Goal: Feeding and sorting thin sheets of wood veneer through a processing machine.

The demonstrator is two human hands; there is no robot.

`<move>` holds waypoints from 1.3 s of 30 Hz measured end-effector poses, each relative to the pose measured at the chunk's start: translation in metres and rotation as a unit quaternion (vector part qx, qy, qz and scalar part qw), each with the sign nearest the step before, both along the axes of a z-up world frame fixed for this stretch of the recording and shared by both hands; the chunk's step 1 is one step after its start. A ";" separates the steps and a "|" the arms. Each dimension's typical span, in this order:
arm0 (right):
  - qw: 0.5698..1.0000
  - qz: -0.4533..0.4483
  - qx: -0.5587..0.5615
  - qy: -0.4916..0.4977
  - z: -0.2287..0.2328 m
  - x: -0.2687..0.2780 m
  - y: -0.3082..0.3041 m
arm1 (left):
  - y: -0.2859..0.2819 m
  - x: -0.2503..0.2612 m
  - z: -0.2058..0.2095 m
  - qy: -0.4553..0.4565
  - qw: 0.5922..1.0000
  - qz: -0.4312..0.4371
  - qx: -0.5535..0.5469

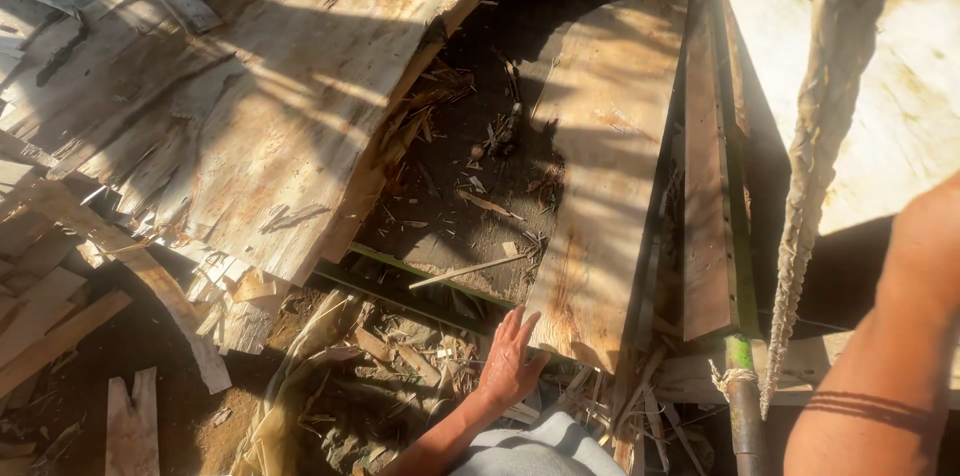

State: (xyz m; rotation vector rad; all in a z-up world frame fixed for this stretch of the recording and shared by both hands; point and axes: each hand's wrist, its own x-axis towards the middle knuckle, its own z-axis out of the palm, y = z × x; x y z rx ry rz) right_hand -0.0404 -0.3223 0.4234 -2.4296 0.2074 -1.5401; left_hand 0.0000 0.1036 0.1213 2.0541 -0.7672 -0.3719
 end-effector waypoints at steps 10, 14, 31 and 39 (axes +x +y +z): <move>0.991 0.048 -0.122 0.030 0.093 0.133 0.198 | -0.029 0.008 0.035 0.010 0.998 -0.030 -0.046; 0.926 0.194 -0.172 0.275 0.066 0.176 0.253 | -0.032 0.013 0.023 0.041 0.998 -0.025 -0.039; 0.773 0.089 0.592 0.211 -0.068 -0.096 0.085 | -0.050 0.000 -0.045 -0.149 0.950 -0.147 0.231; 0.663 -0.033 0.711 0.233 -0.385 -0.227 0.090 | -0.054 0.008 -0.095 -0.271 0.942 -0.126 0.153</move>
